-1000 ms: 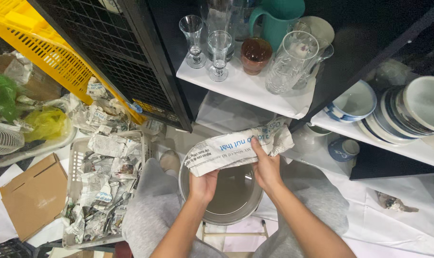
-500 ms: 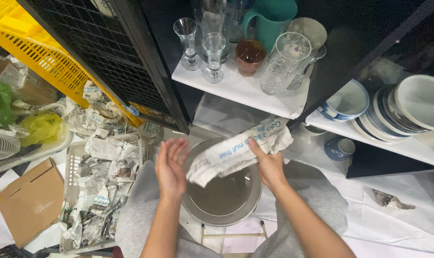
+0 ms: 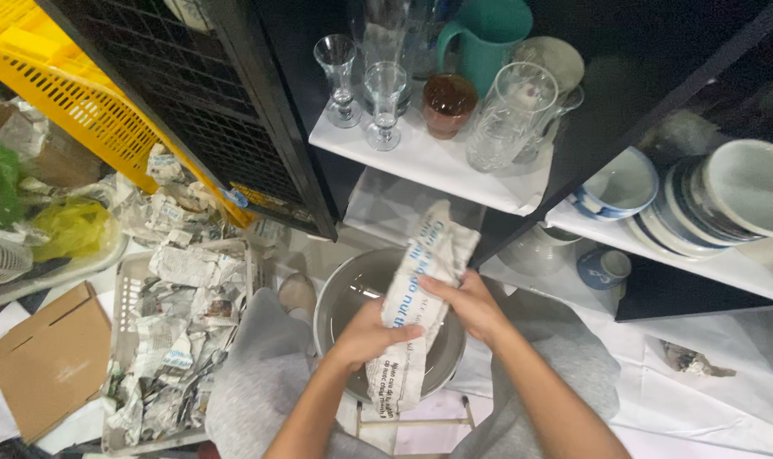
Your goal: The person sits on the floor and unwraps several ceramic items from newspaper. They remove a blue-and-white bowl and a clear glass, placing them on a nearby shelf. The person continues to unwrap additional items and places them on the shelf.
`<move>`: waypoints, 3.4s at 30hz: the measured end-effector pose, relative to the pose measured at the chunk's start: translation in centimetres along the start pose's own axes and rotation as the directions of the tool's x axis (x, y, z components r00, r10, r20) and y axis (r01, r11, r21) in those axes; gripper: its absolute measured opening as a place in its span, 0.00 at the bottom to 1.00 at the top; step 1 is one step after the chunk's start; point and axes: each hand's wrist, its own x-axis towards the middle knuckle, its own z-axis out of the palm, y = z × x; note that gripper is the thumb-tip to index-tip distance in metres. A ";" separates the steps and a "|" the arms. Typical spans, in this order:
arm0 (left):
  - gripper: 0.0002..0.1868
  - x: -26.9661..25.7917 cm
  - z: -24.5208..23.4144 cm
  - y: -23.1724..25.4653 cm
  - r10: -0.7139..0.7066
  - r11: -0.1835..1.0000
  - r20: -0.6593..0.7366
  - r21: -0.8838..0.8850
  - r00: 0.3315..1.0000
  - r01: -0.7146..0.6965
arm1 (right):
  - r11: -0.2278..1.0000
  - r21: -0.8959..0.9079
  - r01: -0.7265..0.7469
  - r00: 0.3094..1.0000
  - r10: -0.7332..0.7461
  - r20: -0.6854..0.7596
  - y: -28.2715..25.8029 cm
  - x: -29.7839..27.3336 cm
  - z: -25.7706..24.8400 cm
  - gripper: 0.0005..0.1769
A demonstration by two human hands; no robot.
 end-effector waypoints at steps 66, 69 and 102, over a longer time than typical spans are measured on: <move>0.32 2.8 -1.7 -3.3 -0.171 0.754 -0.136 -0.656 0.976 0.041 | 0.475 -0.798 0.371 0.794 -0.608 0.007 -1.6 -2.6 2.2 0.42; 0.32 3.1 -2.0 -2.9 -0.124 0.708 -0.219 -0.703 0.968 -0.068 | 0.135 -0.810 0.570 0.630 -0.705 0.325 -2.3 -4.1 3.1 0.35; 0.33 0.8 -4.8 -0.5 -0.088 0.666 -0.293 -0.728 0.952 -0.162 | 0.931 -0.363 0.025 0.982 -0.092 -0.168 2.9 3.0 -4.1 0.17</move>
